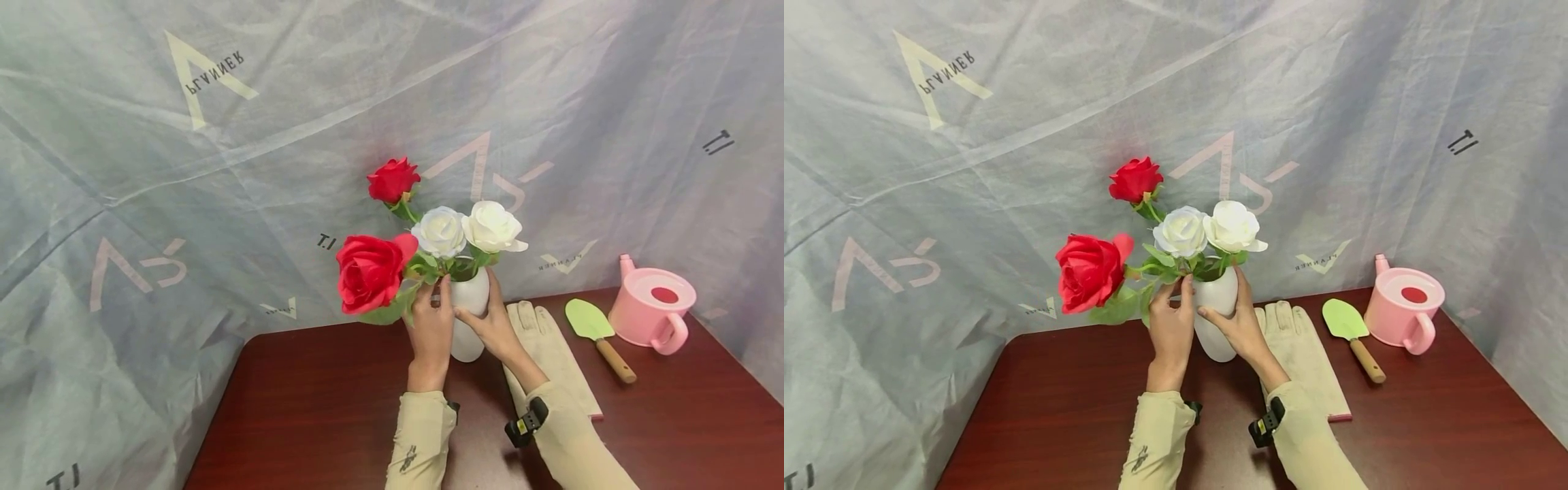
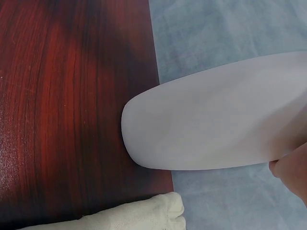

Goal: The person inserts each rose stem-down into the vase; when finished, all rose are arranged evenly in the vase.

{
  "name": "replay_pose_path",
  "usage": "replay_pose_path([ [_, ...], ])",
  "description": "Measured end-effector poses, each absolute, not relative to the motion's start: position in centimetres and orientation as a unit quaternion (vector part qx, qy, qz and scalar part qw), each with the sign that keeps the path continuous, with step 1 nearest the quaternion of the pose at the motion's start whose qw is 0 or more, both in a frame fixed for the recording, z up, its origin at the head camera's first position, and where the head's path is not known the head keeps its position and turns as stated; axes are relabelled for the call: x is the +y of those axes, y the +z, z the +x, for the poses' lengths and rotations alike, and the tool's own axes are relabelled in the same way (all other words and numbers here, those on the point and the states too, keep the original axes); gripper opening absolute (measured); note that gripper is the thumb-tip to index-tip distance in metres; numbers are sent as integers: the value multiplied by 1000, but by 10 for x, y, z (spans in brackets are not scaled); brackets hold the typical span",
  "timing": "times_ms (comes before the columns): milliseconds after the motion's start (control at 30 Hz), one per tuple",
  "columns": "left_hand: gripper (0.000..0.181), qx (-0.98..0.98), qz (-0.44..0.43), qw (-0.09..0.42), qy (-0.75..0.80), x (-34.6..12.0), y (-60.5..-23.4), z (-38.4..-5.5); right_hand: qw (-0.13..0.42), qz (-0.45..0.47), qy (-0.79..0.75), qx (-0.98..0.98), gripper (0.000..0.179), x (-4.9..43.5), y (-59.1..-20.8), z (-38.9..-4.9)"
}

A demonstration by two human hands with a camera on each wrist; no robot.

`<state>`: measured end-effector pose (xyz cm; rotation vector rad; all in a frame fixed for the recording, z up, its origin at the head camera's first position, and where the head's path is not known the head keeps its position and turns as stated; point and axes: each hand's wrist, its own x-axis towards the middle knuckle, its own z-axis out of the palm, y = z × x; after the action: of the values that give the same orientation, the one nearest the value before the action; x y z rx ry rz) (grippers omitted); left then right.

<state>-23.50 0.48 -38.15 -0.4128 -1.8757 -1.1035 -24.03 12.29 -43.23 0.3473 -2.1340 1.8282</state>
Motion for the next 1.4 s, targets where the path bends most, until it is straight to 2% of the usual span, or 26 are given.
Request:
replay_pose_path([
  [167,11,-763,-159,453,-432,8,-385,-238,154,117,635,-748,95,124,-432,-241],
  [433,31,-695,-206,417,-548,9,-386,-245,147,115,632,-752,95,123,-432,-242],
  [667,37,-736,-213,483,-423,8,-386,-249,140,123,633,-751,93,120,-432,-242],
  [767,38,-749,-209,494,-389,7,-384,-250,142,125,630,-753,93,120,-432,-243],
  [900,31,-760,-198,481,-390,8,-381,-251,145,122,632,-752,95,123,-444,-251],
  [1067,26,-738,-196,443,-469,11,-384,-252,157,118,629,-752,94,127,-459,-261],
  [1200,24,-747,-192,429,-471,15,-387,-250,165,124,634,-745,94,126,-450,-254],
  [1233,24,-750,-178,426,-473,15,-389,-249,166,124,635,-744,94,126,-447,-251],
  [1300,11,-758,-147,421,-476,15,-394,-244,168,126,637,-741,94,124,-440,-246],
  [1400,11,-749,-103,410,-510,10,-404,-236,169,128,635,-743,96,123,-435,-243],
])
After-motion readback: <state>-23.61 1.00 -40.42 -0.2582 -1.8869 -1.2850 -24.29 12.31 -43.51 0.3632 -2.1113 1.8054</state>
